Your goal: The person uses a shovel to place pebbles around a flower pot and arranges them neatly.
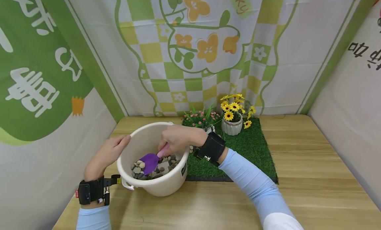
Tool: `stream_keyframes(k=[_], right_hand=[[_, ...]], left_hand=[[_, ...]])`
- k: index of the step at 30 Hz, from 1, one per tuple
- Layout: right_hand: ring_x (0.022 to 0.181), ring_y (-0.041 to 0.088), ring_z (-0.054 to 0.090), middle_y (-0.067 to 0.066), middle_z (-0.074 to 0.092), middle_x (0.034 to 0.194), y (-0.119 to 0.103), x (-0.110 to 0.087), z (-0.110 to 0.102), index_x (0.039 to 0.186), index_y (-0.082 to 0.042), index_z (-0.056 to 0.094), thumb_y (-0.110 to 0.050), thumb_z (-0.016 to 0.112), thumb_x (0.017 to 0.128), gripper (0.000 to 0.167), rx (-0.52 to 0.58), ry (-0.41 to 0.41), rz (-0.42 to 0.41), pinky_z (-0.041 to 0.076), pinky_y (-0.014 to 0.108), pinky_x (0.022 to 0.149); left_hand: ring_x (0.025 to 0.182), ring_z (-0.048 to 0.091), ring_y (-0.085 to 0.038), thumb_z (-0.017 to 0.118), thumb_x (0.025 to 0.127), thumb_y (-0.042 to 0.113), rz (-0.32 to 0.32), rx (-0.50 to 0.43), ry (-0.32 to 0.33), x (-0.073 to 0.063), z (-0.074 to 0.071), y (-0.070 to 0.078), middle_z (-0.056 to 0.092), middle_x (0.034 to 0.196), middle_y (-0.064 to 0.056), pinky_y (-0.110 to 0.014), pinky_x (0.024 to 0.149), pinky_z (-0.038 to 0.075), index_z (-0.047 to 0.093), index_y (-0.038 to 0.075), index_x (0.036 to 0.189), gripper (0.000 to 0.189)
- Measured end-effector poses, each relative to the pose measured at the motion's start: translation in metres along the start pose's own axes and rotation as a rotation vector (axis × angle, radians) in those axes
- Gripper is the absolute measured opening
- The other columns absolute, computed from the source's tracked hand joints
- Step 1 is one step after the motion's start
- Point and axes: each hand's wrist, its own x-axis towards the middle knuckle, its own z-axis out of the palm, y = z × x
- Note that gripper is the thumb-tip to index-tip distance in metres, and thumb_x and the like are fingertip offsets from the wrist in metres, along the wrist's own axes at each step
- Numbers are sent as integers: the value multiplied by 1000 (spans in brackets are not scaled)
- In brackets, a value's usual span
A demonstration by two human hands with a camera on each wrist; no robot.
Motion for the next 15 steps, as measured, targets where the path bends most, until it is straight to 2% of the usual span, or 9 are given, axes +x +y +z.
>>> stream_keyframes(k=[5, 9, 15], right_hand=[[71, -6, 65, -9, 77, 92, 3, -3, 1, 103, -20, 78, -29, 69, 93, 16, 23, 7, -21, 50, 13, 69], [78, -3, 68, -8, 77, 96, 4, -8, 2, 106, -21, 77, -30, 71, 91, 18, 15, 53, 3, 51, 14, 74], [89, 5, 62, -9, 76, 100, 2, -16, 2, 108, -25, 77, -32, 72, 90, 20, -55, 139, 23, 48, 21, 80]], left_hand=[[98, 70, -29, 31, 107, 44, -12, 1, 0, -1, -1, 1, 72, 111, -16, -46, 83, 55, 63, 6, 126, 53], [99, 69, -32, 32, 107, 42, 2, 12, 12, 1, 0, 0, 72, 112, -17, -48, 85, 54, 63, 4, 124, 52], [98, 70, -31, 33, 107, 41, -1, 7, 14, 1, 1, -1, 71, 112, -18, -45, 82, 56, 63, 4, 123, 51]])
